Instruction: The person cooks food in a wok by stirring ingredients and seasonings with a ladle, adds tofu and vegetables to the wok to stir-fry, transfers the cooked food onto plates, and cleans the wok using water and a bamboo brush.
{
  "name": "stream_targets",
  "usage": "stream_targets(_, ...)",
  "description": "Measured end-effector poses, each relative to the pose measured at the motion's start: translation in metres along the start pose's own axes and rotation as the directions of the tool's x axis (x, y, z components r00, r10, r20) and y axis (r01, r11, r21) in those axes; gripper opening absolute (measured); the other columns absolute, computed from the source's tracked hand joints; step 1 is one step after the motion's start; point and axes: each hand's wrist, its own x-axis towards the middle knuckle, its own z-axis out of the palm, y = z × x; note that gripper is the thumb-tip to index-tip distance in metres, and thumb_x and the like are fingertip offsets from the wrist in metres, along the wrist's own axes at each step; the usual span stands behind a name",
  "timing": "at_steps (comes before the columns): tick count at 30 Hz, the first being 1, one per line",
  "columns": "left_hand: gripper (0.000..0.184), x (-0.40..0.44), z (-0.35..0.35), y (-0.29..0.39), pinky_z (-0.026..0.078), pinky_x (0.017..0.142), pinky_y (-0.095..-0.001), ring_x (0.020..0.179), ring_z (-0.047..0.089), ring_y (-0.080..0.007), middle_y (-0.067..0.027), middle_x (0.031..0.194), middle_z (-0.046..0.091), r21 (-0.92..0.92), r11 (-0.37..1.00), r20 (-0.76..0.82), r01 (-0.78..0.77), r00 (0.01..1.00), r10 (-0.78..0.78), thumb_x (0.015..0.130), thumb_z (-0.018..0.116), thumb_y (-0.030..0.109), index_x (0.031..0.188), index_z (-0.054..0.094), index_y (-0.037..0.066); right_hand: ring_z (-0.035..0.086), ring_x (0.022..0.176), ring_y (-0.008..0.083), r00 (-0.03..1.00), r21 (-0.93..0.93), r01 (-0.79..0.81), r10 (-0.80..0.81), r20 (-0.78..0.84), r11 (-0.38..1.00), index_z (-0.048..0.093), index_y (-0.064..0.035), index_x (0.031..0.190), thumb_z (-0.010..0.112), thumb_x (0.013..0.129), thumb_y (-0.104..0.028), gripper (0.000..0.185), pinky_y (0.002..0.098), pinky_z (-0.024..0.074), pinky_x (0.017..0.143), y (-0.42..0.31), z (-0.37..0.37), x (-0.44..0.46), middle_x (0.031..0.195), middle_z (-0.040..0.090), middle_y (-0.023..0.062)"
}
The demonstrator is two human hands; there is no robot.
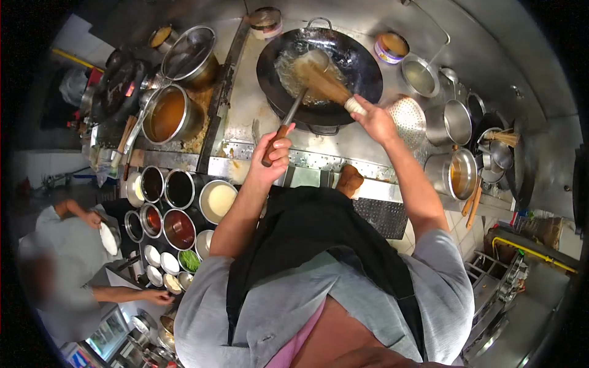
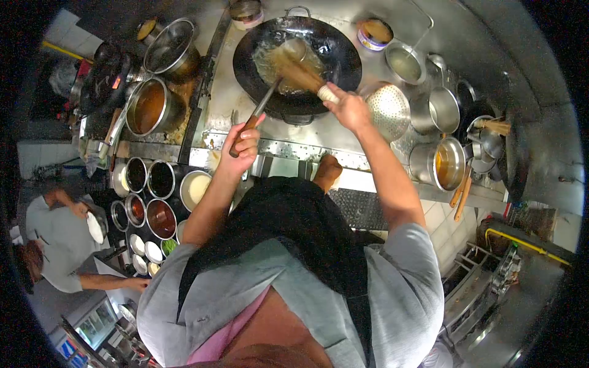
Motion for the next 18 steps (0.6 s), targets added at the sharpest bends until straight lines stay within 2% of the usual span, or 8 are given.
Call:
stream_targets(2, 0.048, 0.002, 0.002, -0.002, 0.043, 0.046, -0.0285, 0.052, 0.048, -0.0116, -0.0015, 0.079, 0.052, -0.021, 1.0, -0.02, -0.001, 1.0, 0.0, 0.103, 0.043, 0.024, 0.146, 0.041, 0.001, 0.07, 0.095, 0.0383, 0.995, -0.234, -0.046, 0.064, 0.07, 0.971, 0.057, -0.0287, 0.141, 0.07, 0.089, -0.044, 0.056, 0.0501, 0.0546, 0.085, 0.001, 0.001, 0.009, 0.103, 0.071, 0.0249)
stream_targets(7, 0.047, 0.001, 0.013, 0.007, 0.044, 0.046, -0.0284, 0.052, 0.049, -0.0123, -0.002, 0.074, 0.052, 0.2, 0.978, -0.16, 0.063, 0.987, -0.031, 0.1, 0.049, 0.024, 0.144, 0.044, 0.007, 0.07, 0.088, 0.0391, 0.998, -0.132, -0.023, 0.015, -0.063, 0.991, 0.057, -0.0284, 0.141, 0.07, 0.089, -0.044, 0.056, 0.0489, 0.0555, 0.081, -0.006, -0.026, -0.008, 0.098, 0.071, 0.0229)
stream_targets(9, 0.047, -0.007, 0.051, -0.001, 0.046, 0.049, -0.0281, 0.053, 0.049, -0.0125, -0.0012, 0.073, 0.052, 0.788, 0.506, -0.482, 0.35, 0.862, 0.156, 0.098, 0.052, 0.024, 0.142, 0.047, 0.008, 0.07, 0.091, 0.0387, 0.997, -0.145, -0.075, 0.072, -0.027, 0.987, 0.057, -0.0262, 0.141, 0.071, 0.088, -0.042, 0.057, 0.0468, 0.0549, 0.082, 0.001, -0.043, -0.014, 0.102, 0.071, 0.0225)
stream_targets(10, 0.047, -0.011, 0.07, -0.006, 0.047, 0.051, -0.0279, 0.053, 0.049, -0.0126, -0.0009, 0.072, 0.052, 0.84, 0.136, -0.538, 0.525, 0.777, 0.328, 0.096, 0.054, 0.023, 0.141, 0.048, 0.008, 0.071, 0.084, 0.0381, 0.994, -0.097, -0.104, 0.1, -0.046, 0.99, 0.057, -0.0287, 0.141, 0.069, 0.089, -0.046, 0.056, 0.0478, 0.056, 0.078, 0.021, -0.044, -0.007, 0.092, 0.072, 0.0227)
stream_targets(11, 0.054, -0.018, 0.077, 0.002, 0.055, 0.062, -0.0374, 0.062, 0.062, -0.0257, -0.0098, 0.082, 0.065, 0.796, -0.191, -0.493, 0.574, 0.799, 0.345, 0.093, 0.055, 0.017, 0.143, 0.044, 0.004, 0.071, 0.083, 0.0379, 0.991, -0.118, -0.071, 0.056, -0.121, 0.991, 0.057, -0.0282, 0.141, 0.069, 0.089, -0.047, 0.056, 0.0476, 0.0558, 0.078, 0.033, -0.048, -0.001, 0.092, 0.072, 0.0228)
stream_targets(14, 0.063, -0.057, 0.061, 0.021, 0.056, 0.073, -0.0414, 0.079, 0.07, -0.0346, -0.0213, 0.092, 0.07, 0.495, -0.757, -0.154, 0.426, 0.901, 0.406, 0.088, 0.056, 0.012, 0.149, 0.04, 0.006, 0.071, 0.083, 0.0384, 0.975, -0.033, -0.075, 0.067, -0.21, 0.997, 0.058, -0.0271, 0.141, 0.07, 0.089, -0.047, 0.056, 0.0475, 0.0555, 0.077, 0.015, -0.07, 0.01, 0.093, 0.072, 0.0232)
stream_targets(16, 0.064, -0.069, 0.074, 0.046, 0.053, 0.085, -0.0442, 0.095, 0.068, -0.0402, -0.0248, 0.106, 0.069, 0.305, -0.818, -0.155, 0.488, 0.873, 0.463, 0.082, 0.063, 0.01, 0.144, 0.047, 0.004, 0.07, 0.084, 0.0392, 0.958, 0.051, -0.005, 0.019, -0.285, 0.999, 0.058, -0.0267, 0.141, 0.07, 0.089, -0.047, 0.057, 0.0477, 0.0552, 0.077, 0.0, -0.068, 0.016, 0.095, 0.071, 0.0232)
stream_targets(18, 0.038, -0.075, 0.09, 0.073, 0.053, 0.083, -0.0443, 0.097, 0.068, -0.0392, -0.0232, 0.102, 0.07, 0.335, -0.745, -0.277, 0.577, 0.816, 0.508, 0.082, 0.067, 0.013, 0.119, 0.067, 0.006, 0.07, 0.084, 0.0401, 0.893, 0.094, 0.183, -0.126, -0.431, 0.979, 0.057, -0.0266, 0.141, 0.071, 0.088, -0.046, 0.058, 0.0481, 0.0549, 0.077, 0.0, -0.044, 0.031, 0.097, 0.071, 0.023)
